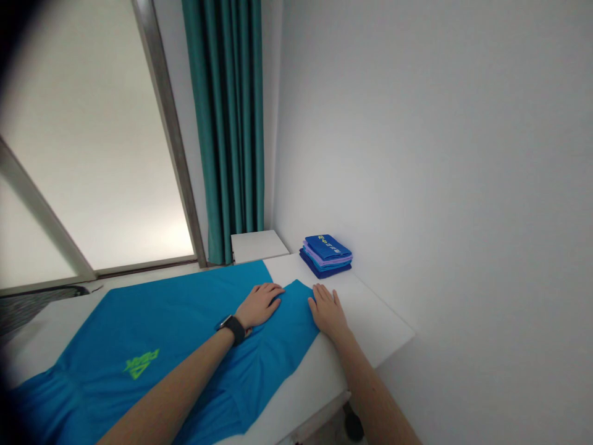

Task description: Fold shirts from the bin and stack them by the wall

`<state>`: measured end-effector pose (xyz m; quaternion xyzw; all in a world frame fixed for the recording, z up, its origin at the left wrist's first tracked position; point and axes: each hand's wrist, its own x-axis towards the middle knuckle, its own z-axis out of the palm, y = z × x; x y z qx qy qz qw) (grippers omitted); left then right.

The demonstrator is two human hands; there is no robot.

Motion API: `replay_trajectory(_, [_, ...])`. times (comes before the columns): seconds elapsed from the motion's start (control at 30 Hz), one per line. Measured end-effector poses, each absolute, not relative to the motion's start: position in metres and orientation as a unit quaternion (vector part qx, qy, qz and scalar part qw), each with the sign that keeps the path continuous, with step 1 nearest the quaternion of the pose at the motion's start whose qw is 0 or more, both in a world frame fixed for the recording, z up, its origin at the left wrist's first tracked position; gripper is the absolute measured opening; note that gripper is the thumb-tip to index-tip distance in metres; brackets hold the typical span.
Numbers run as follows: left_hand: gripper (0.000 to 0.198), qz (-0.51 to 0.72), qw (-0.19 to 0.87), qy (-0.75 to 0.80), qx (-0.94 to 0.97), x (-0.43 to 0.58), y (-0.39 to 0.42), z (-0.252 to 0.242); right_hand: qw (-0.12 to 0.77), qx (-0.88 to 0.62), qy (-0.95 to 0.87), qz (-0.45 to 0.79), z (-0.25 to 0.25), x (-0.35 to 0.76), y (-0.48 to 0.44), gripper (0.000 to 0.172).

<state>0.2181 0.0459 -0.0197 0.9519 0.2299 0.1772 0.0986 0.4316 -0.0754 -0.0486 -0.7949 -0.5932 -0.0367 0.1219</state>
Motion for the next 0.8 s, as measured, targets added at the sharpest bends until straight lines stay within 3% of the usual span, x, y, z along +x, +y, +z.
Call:
replay_trajectory(0.17, [0.033,0.177,0.099,0.232,0.951,0.218,0.046,-0.019,0.14,-0.854,-0.491,-0.1,-0.045,0.444,-0.092,0.044])
replay_trajectory(0.4, [0.033,0.177,0.093,0.234,0.951,0.219,0.048,-0.022,0.112,-0.872,-0.442,-0.175,-0.04,0.44,-0.1,0.014])
replay_trajectory(0.6, [0.033,0.185,0.091,0.229,0.951,0.219,0.052,-0.028,0.109,-0.848,-0.482,-0.19,-0.038,0.438,-0.098,0.017])
replay_trajectory(0.8, [0.033,0.209,0.084,0.228,0.947,0.219,0.043,-0.021,0.155,-0.834,-0.513,-0.13,-0.037,0.441,-0.097,0.019])
